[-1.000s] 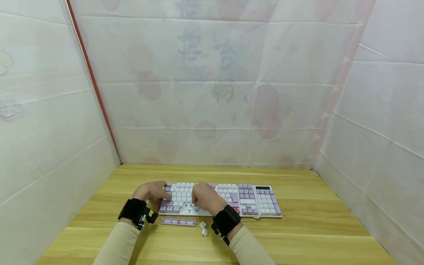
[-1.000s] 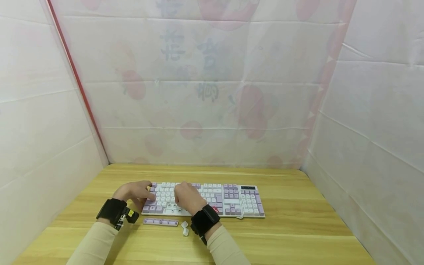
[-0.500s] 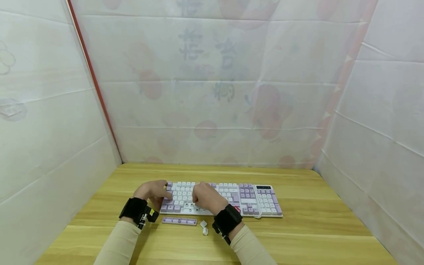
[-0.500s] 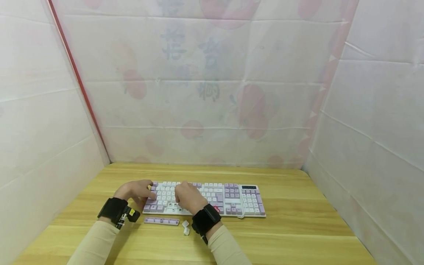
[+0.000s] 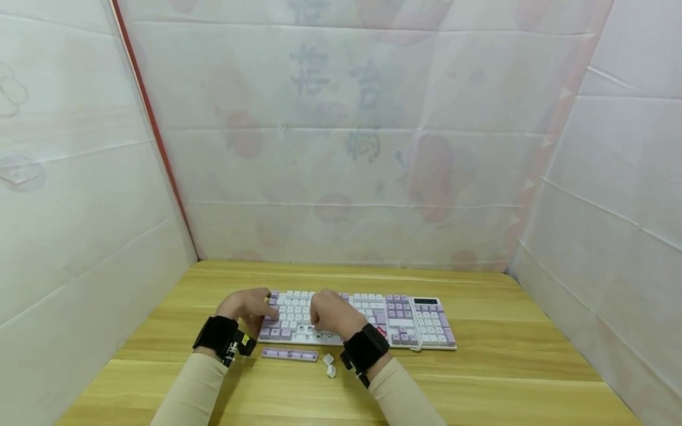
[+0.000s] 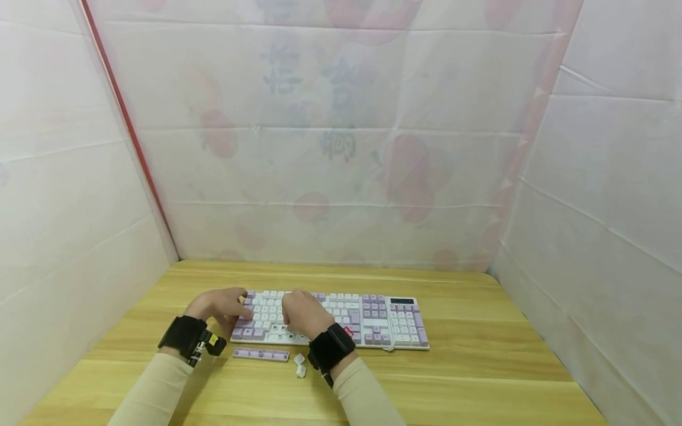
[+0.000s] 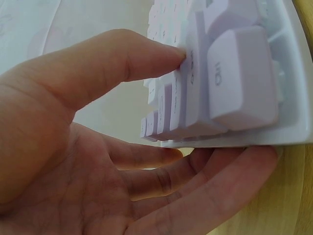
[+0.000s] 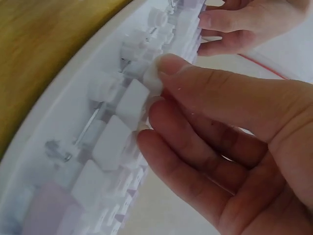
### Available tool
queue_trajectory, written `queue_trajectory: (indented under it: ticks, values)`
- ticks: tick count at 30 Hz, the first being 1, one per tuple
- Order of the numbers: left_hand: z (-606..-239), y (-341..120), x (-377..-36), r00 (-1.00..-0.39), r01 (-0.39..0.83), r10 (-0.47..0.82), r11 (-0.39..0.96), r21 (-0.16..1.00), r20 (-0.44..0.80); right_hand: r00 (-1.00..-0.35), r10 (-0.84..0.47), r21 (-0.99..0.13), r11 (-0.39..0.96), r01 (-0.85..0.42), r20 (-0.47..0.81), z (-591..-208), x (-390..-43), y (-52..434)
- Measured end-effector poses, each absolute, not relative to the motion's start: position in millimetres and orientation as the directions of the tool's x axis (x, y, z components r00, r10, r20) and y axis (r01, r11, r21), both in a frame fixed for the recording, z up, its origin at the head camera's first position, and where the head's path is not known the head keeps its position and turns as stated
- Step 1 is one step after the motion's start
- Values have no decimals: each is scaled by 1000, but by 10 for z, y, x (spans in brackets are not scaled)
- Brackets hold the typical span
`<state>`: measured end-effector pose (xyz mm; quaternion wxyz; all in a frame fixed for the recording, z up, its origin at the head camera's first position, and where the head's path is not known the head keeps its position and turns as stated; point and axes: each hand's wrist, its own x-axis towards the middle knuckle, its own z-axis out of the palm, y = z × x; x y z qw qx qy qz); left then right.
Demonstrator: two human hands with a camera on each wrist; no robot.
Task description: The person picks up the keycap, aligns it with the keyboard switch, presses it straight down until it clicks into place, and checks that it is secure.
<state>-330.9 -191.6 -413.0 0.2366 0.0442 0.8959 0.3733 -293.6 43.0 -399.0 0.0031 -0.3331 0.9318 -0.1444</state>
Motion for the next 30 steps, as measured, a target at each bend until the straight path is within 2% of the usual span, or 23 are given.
queue_trajectory:
  ticks: [11, 30]
  values:
    - [-4138, -1925, -3308, -884, -103, 257, 708, 699, -391, -814, -581, -230, 788, -571, 32, -3985, -2984, 363]
    - [-4126, -1920, -3310, -885, -109, 250, 709, 696, -393, -801, -595, -164, 785, -597, 66, -3950, -2944, 321]
